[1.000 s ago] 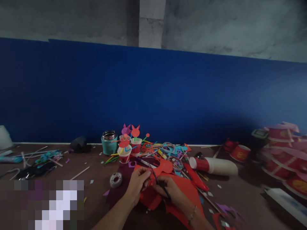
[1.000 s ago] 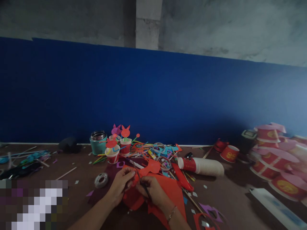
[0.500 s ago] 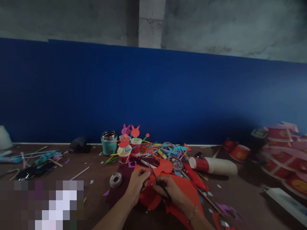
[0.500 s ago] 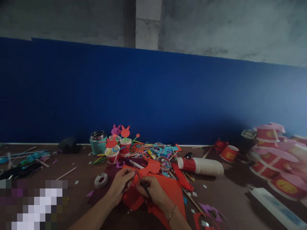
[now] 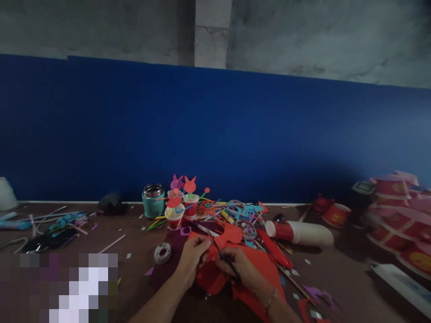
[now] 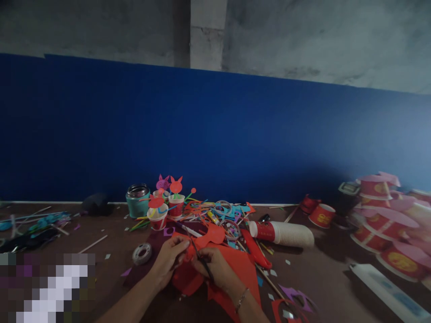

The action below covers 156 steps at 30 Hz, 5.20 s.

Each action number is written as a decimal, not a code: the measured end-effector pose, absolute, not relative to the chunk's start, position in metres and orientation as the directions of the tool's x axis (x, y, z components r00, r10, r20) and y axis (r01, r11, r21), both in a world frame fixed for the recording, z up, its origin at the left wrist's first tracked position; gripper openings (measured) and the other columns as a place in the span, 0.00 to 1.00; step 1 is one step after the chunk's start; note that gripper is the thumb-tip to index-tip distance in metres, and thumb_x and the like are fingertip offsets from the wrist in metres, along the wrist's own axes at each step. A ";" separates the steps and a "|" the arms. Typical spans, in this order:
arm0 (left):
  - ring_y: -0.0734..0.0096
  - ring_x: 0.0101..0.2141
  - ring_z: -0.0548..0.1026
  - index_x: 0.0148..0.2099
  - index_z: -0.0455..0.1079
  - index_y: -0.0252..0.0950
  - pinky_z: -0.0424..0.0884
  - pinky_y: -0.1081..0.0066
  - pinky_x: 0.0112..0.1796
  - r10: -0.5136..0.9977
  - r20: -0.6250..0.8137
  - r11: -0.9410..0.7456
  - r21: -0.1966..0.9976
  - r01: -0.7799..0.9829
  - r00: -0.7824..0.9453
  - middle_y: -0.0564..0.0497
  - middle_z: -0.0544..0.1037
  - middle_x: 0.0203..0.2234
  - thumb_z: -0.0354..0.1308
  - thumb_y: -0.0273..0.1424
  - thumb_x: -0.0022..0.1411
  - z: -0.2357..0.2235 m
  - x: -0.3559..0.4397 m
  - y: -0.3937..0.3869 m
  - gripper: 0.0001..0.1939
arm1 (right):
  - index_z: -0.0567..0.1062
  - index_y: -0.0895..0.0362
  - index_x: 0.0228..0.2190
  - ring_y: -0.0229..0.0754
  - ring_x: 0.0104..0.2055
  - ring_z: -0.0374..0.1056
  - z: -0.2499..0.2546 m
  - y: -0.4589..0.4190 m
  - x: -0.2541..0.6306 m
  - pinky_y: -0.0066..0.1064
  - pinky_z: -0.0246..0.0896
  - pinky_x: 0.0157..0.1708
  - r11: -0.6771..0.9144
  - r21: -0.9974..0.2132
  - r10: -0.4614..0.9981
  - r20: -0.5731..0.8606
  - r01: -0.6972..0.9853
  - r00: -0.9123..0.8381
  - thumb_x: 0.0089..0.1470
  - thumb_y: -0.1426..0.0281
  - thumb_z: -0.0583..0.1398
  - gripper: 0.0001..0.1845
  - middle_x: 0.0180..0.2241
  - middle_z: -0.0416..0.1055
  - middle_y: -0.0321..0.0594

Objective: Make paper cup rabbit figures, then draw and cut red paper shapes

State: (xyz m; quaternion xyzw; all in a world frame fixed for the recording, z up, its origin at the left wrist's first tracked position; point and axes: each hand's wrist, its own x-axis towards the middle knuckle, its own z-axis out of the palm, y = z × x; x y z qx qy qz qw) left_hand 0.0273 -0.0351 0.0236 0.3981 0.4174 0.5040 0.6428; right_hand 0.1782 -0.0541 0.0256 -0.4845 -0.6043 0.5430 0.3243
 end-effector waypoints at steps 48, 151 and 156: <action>0.64 0.31 0.74 0.27 0.67 0.37 0.62 0.71 0.31 0.994 0.092 -0.105 0.777 0.621 0.053 0.50 0.76 0.25 0.57 0.28 0.50 0.018 0.046 -0.003 0.02 | 0.68 0.57 0.17 0.31 0.11 0.54 0.024 -0.033 0.197 0.23 0.49 0.11 0.066 -0.997 0.988 0.070 0.030 0.134 0.36 0.55 0.64 0.19 0.10 0.58 0.28; 0.83 0.15 0.57 0.27 0.70 0.32 0.51 0.78 0.18 0.989 -0.062 0.110 0.920 -0.376 0.137 0.59 0.66 0.13 0.67 0.36 0.39 0.019 0.046 -0.021 0.15 | 0.64 0.57 0.18 0.29 0.14 0.50 0.035 -0.053 0.171 0.22 0.45 0.14 -0.010 -0.997 0.988 -0.022 0.080 -0.153 0.37 0.54 0.64 0.21 0.12 0.54 0.25; 0.83 0.15 0.58 0.28 0.70 0.32 0.52 0.79 0.18 0.990 -0.059 0.105 0.919 -0.380 0.131 0.58 0.67 0.14 0.67 0.38 0.39 0.021 0.045 -0.022 0.16 | 0.64 0.56 0.19 0.29 0.12 0.51 0.033 -0.053 0.172 0.23 0.44 0.12 -0.038 -0.993 0.986 -0.056 0.109 -0.160 0.38 0.53 0.62 0.21 0.11 0.55 0.25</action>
